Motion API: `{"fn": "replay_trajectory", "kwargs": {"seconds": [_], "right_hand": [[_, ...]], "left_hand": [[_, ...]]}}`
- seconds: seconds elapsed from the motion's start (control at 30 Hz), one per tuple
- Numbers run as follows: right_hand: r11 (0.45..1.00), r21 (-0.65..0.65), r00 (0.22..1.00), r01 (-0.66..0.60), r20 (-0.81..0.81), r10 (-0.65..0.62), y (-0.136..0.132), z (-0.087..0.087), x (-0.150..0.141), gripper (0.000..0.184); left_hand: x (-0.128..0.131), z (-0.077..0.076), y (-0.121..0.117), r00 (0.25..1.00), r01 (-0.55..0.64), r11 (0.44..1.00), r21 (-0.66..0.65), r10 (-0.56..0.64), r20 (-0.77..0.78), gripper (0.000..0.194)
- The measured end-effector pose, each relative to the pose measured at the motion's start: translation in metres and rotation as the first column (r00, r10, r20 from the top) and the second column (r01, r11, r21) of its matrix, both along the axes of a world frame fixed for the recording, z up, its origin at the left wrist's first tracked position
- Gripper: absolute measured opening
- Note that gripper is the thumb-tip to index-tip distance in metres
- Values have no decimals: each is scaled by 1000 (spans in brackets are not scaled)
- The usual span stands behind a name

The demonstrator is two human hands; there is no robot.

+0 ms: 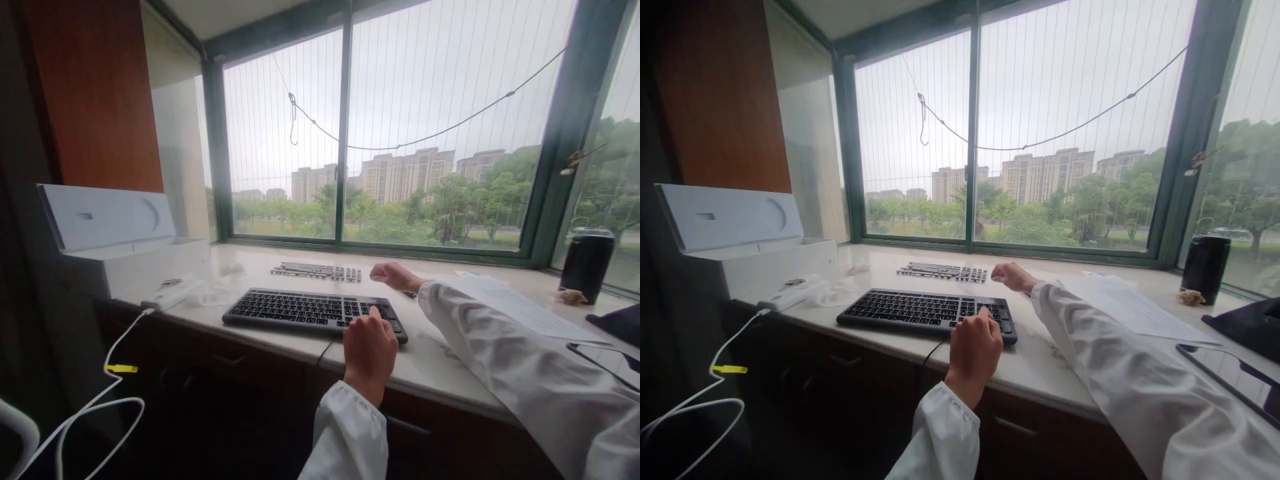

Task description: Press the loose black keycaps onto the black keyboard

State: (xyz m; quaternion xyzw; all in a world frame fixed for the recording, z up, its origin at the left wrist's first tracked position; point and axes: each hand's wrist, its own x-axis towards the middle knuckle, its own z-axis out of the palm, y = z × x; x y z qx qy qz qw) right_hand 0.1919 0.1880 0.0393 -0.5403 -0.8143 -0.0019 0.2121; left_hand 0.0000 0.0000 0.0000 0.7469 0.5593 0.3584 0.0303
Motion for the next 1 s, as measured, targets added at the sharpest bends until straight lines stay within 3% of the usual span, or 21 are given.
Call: {"fn": "replay_trajectory", "kwargs": {"seconds": [0.07, 0.2, 0.4, 0.6, 0.73, 0.87, 1.0], "right_hand": [[996, 15, 991, -91, -101, 92, -21, -1, 5, 19], [993, 24, 958, -118, -261, 121, -49, -9, 16, 26], [981, -21, 904, -193, -393, 170, -54, -15, 23, 36], [937, -74, 845, -342, -459, 272, -72, -3, 11, 43], [895, -178, 847, -409, -440, 299, -84, 5, 6, 48], [907, -254, 907, -336, -348, 238, -85, 5, 8, 50], [908, -305, 935, -288, -295, 197, -82, 2, 10, 49]], "left_hand": [[-1, 0, 0, 1000, 9, 1000, 6, -9, -5, 24], [-2, 1, -2, 999, 32, 999, 30, -31, -25, 26], [-3, 14, 10, 993, 13, 997, 70, -5, -118, 29], [-7, 34, 44, 987, -40, 995, 86, 52, -149, 34], [-5, 23, 59, 980, 14, 987, 163, 19, -197, 35], [-2, 8, 61, 971, 84, 985, 149, -47, -236, 38], [-1, 4, 61, 962, 137, 983, 124, -102, -254, 41]]}}
